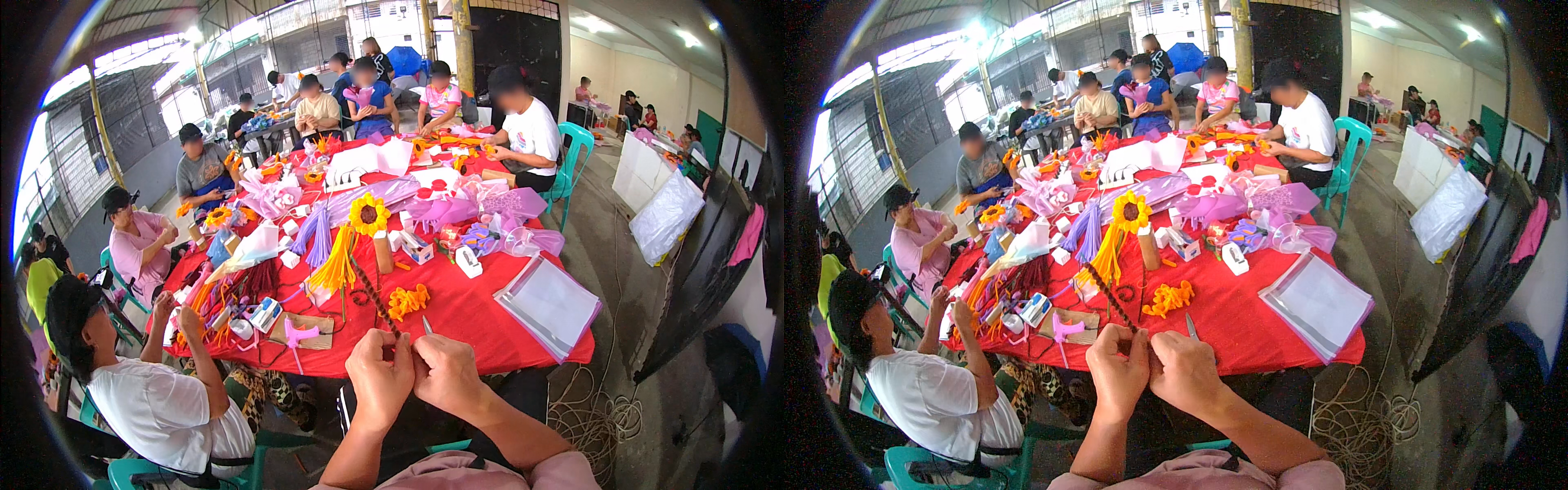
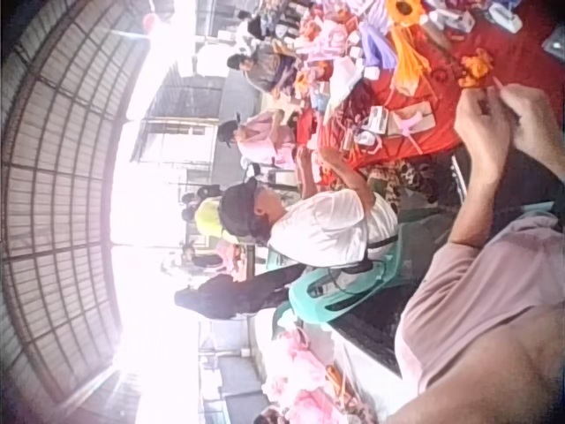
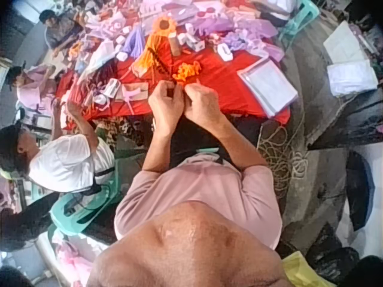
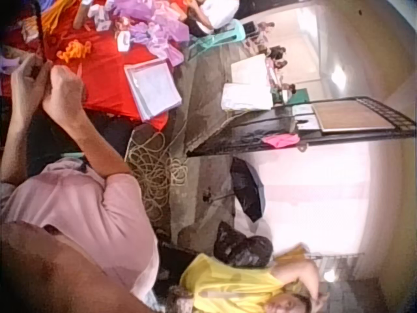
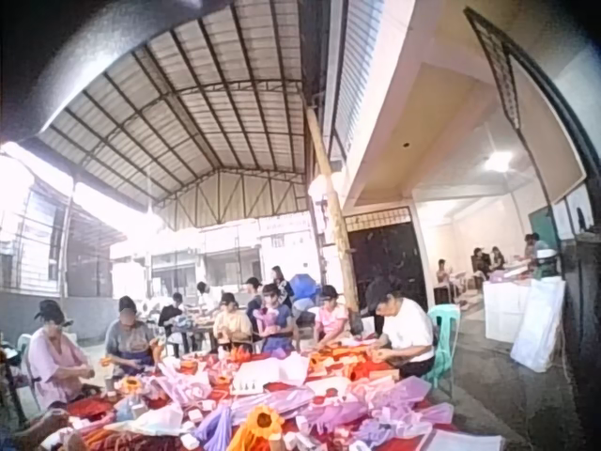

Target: The person assembles a paper flower decoration by wrapping and tying thread around components and using scissors to trim excess material.

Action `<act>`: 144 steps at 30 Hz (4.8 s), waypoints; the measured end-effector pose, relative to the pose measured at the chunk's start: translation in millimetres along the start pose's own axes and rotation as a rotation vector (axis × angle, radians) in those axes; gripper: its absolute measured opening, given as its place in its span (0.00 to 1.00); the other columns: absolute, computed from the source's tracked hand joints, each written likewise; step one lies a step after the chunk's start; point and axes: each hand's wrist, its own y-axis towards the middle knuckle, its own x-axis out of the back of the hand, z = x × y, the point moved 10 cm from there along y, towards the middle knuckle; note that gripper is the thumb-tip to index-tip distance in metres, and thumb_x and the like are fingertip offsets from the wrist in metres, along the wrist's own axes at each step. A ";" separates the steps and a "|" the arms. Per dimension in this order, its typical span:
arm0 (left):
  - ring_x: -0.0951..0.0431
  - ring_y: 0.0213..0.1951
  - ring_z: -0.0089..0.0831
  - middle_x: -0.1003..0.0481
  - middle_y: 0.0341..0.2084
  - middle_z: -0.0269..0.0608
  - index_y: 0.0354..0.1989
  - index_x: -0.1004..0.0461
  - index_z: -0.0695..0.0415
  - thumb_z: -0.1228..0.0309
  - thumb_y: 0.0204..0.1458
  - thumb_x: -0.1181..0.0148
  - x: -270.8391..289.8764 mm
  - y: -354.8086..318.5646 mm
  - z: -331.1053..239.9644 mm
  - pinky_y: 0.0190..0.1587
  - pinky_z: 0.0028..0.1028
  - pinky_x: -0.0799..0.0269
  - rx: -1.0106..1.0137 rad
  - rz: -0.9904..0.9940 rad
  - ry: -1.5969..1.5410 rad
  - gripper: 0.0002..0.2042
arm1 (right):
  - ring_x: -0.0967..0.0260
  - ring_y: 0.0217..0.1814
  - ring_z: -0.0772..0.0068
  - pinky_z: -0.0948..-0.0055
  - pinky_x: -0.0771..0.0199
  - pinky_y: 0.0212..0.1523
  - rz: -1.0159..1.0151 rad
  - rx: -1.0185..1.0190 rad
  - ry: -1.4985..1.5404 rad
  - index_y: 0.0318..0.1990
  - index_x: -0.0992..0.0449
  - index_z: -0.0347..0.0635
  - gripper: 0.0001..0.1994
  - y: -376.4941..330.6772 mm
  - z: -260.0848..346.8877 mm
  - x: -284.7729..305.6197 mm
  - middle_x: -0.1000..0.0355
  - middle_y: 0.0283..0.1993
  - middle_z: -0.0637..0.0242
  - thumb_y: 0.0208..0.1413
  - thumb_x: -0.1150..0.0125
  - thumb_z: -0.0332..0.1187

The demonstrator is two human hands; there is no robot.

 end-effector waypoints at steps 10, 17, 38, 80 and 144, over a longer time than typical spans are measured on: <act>0.22 0.34 0.29 0.23 0.31 0.46 0.31 0.25 0.65 0.85 0.48 0.41 -26.3 -10.4 -10.9 0.40 0.26 0.27 0.268 0.609 -0.985 0.04 | 0.35 0.20 0.87 0.86 0.37 0.20 0.692 -0.350 1.013 0.28 0.26 0.39 0.04 -11.4 -25.7 -26.7 0.29 0.24 0.72 0.52 0.37 0.26; 0.23 0.31 0.25 0.23 0.28 0.42 0.28 0.26 0.63 0.86 0.45 0.39 -19.3 -5.3 -2.8 0.37 0.23 0.27 0.186 0.543 -0.936 0.05 | 0.34 0.20 0.86 0.86 0.36 0.20 0.688 -0.368 0.963 0.32 0.23 0.36 0.04 -10.9 -26.1 -28.6 0.28 0.24 0.71 0.51 0.36 0.26; 0.26 0.31 0.20 0.24 0.27 0.37 0.25 0.29 0.65 0.84 0.48 0.39 -18.9 -1.5 25.4 0.35 0.21 0.29 0.208 0.241 -0.668 0.05 | 0.31 0.23 0.59 0.62 0.35 0.23 0.171 0.010 0.384 0.28 0.29 0.34 0.05 0.4 -15.7 -11.2 0.31 0.22 0.54 0.47 0.39 0.25; 0.28 0.28 0.18 0.24 0.24 0.36 0.25 0.29 0.65 0.83 0.48 0.39 -5.2 0.9 2.6 0.33 0.19 0.32 0.109 0.128 -0.573 0.04 | 0.27 0.26 0.64 0.73 0.32 0.25 0.110 0.027 0.300 0.29 0.26 0.33 0.04 9.7 3.3 12.8 0.27 0.26 0.55 0.45 0.38 0.19; 0.28 0.29 0.19 0.26 0.24 0.34 0.24 0.28 0.63 0.85 0.46 0.39 -6.0 -0.2 7.7 0.34 0.20 0.32 0.132 0.181 -0.552 0.05 | 0.31 0.23 0.59 0.67 0.36 0.22 0.077 0.041 0.253 0.23 0.31 0.35 0.07 3.6 5.6 7.7 0.31 0.21 0.56 0.46 0.37 0.24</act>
